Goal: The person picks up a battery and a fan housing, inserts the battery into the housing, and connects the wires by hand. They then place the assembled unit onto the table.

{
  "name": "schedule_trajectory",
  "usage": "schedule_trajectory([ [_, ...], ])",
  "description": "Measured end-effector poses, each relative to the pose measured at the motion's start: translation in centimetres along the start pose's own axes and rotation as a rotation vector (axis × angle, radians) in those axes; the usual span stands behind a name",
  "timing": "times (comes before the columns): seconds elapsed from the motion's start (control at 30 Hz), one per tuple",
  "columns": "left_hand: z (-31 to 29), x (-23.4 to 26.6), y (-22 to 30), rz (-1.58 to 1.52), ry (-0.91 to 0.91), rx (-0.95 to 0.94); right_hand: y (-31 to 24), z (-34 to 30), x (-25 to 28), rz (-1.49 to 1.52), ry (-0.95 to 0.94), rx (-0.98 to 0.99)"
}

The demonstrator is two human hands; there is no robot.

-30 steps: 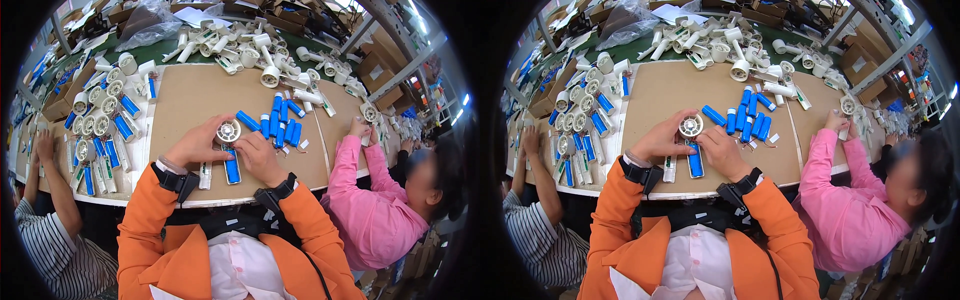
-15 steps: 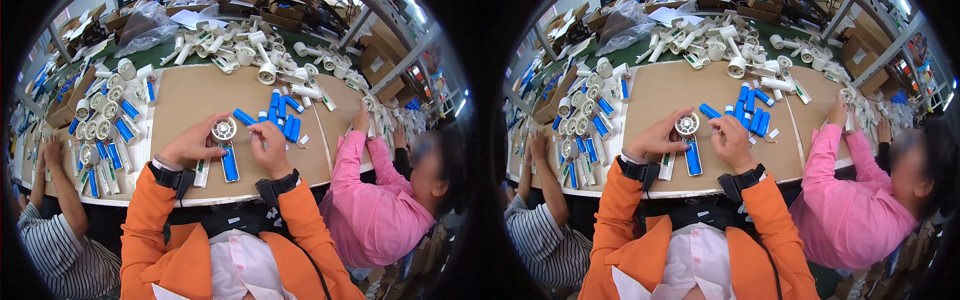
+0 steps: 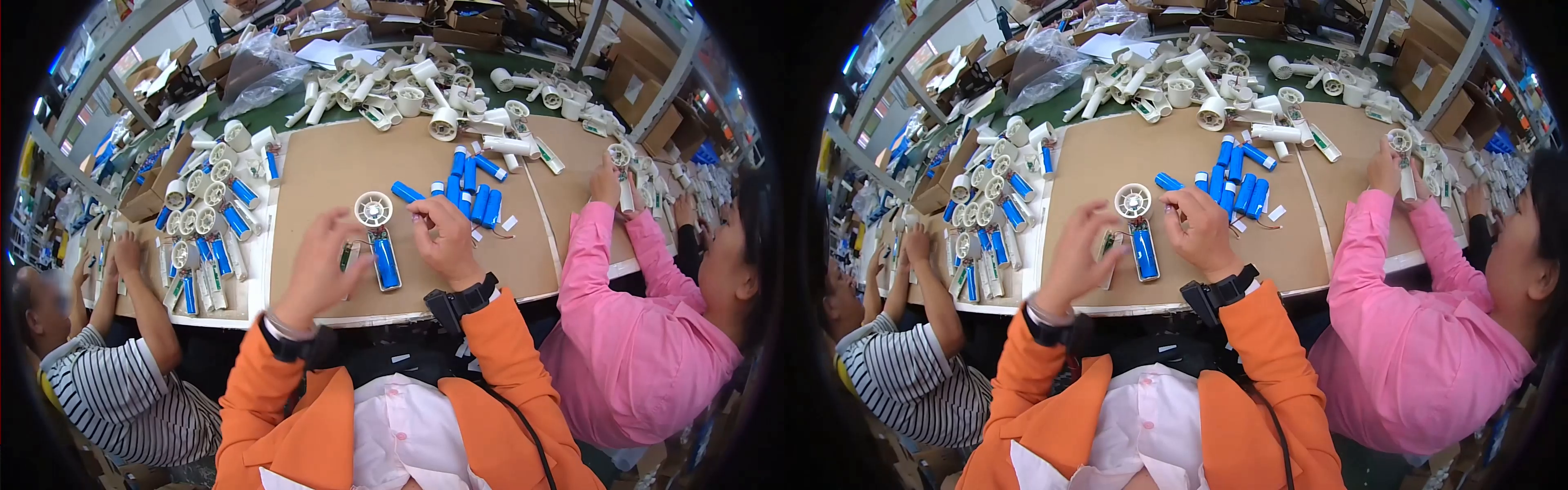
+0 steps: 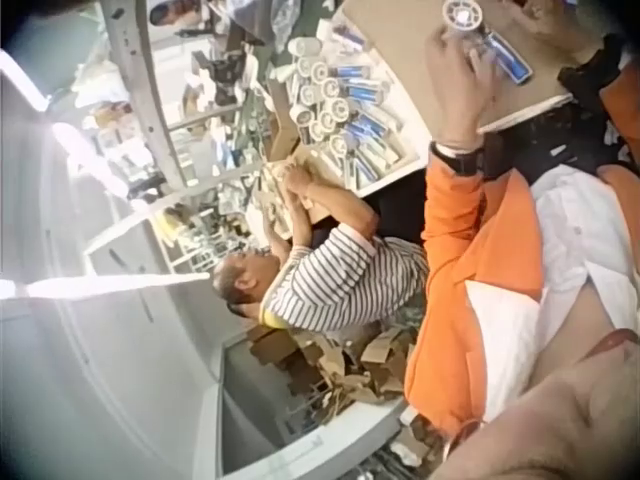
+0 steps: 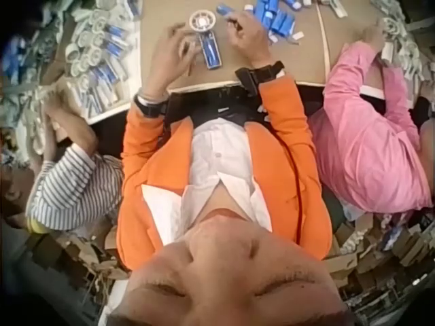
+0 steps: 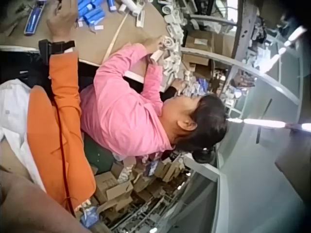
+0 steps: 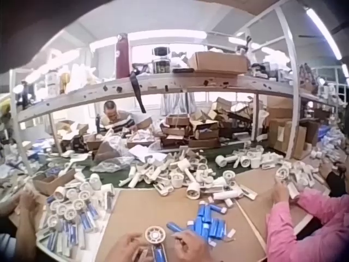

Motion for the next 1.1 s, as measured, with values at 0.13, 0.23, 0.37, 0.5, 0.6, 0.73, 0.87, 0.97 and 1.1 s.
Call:
schedule_trajectory([
  [0.13,-1.3,-2.8,4.2,0.067,-0.093,0.093,0.3,-0.3,0.4,0.012,0.009,0.005],
  [0.23,-1.7,-3.8,4.9,0.306,-0.105,0.043,0.2,-0.2,0.2,0.02,0.007,0.03],
  [0.37,-2.4,-4.7,4.8,0.395,-0.076,0.034,-0.1,-0.2,0.2,0.04,0.003,0.052],
  [0.5,-2.4,-5.2,4.8,0.377,-0.053,0.015,0.0,-0.2,0.6,0.01,0.006,0.036],
  [0.6,-1.7,-6.0,4.8,0.345,0.004,0.073,-0.1,-0.3,0.4,0.002,-0.006,0.034],
  [0.73,-1.6,-6.0,2.3,0.297,0.042,0.168,-0.5,-0.4,0.3,0.022,-0.044,0.015],
  [0.87,-1.4,-4.9,-1.4,0.31,0.058,0.273,-0.8,-0.4,0.4,0.008,-0.091,-0.002],
  [0.97,-1.2,-2.8,-2.7,0.298,-0.003,0.345,-0.4,-0.6,0.4,0.009,-0.099,0.005],
  [1.1,-1.8,-0.3,-4.6,0.171,-0.121,0.419,-0.4,-0.7,0.3,-0.006,-0.121,0.0],
])
Point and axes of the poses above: each hand's wrist, its own z-axis towards the middle knuckle, its own x-axis out of the back of the hand, y = z × x, the point moved 1 cm from there along z, towards the middle knuckle, and after that the axes turned 7 degrees about -z, right-handed, at the moved point
